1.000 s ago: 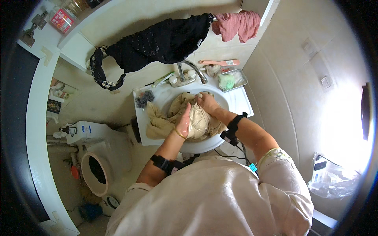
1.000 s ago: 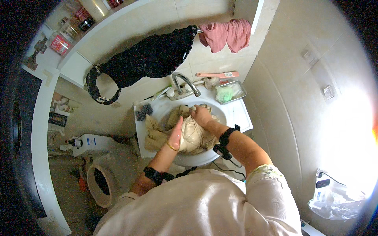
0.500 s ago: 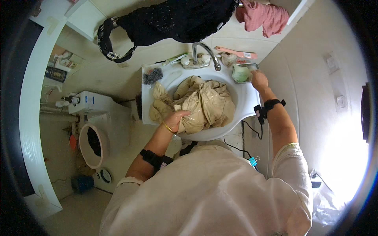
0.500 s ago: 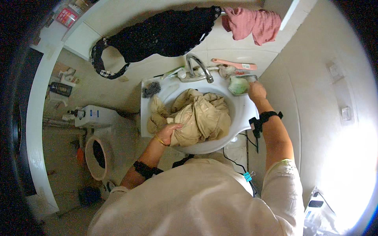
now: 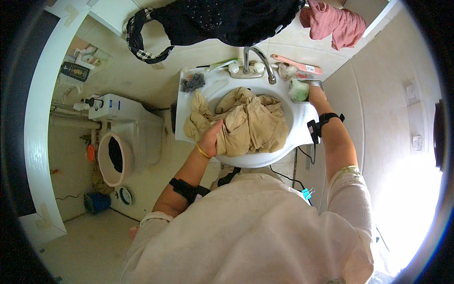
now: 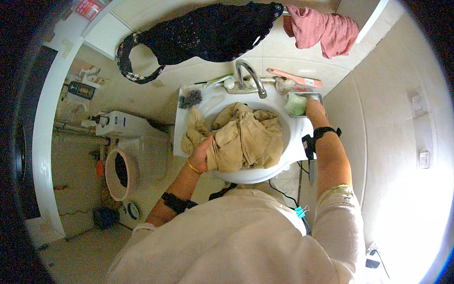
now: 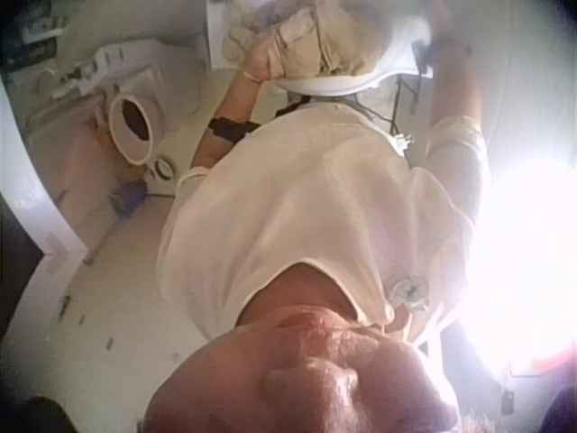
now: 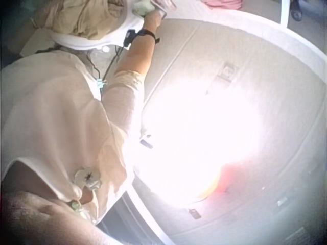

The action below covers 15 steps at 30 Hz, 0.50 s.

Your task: The person washes a beige garment by hand in a sink, scrubbing the fabric with soap and rinsing it under the faucet before drying their hands on a towel.

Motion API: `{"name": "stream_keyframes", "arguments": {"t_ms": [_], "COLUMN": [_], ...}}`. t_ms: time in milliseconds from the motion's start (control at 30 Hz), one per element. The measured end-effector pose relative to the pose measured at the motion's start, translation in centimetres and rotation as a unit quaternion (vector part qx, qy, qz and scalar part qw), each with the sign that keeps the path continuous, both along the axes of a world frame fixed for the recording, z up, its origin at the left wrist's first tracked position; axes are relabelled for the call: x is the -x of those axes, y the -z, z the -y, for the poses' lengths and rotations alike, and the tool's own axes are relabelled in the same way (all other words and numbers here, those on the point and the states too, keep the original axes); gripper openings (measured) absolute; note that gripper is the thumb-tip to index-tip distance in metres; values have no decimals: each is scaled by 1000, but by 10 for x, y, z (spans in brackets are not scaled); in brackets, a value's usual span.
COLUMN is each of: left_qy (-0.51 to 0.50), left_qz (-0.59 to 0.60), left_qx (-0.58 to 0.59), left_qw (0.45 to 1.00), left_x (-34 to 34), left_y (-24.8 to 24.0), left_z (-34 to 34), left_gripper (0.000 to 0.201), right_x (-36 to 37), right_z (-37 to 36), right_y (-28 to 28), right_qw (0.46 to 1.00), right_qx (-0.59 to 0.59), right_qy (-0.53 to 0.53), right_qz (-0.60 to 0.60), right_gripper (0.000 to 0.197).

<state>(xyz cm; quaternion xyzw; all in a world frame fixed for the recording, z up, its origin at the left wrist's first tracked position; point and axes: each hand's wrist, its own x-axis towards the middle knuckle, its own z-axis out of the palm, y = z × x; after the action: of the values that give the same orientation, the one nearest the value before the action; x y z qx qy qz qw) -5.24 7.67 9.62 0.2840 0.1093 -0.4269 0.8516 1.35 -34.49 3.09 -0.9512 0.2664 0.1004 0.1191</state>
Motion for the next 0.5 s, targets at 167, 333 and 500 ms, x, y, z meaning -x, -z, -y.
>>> {"name": "stream_keyframes", "arguments": {"t_ms": [167,333,500], "left_qy": [-48,-80,-74], "left_qz": [32,53,44], "left_qx": [12,79,110], "left_qw": [998,992,990], "left_x": [-1,-4,-5], "left_y": [-7,-10,-13], "left_z": [2,5,14], "left_gripper": [44,44,43], "right_x": [9,30,74], "right_z": [26,6,-159], "right_y": [3,-12,-75], "right_qw": [995,912,703], "right_qx": [-35,-385,-709], "right_qy": [-56,70,-45], "right_qz": [69,121,33], "right_gripper": [22,24,27]}}
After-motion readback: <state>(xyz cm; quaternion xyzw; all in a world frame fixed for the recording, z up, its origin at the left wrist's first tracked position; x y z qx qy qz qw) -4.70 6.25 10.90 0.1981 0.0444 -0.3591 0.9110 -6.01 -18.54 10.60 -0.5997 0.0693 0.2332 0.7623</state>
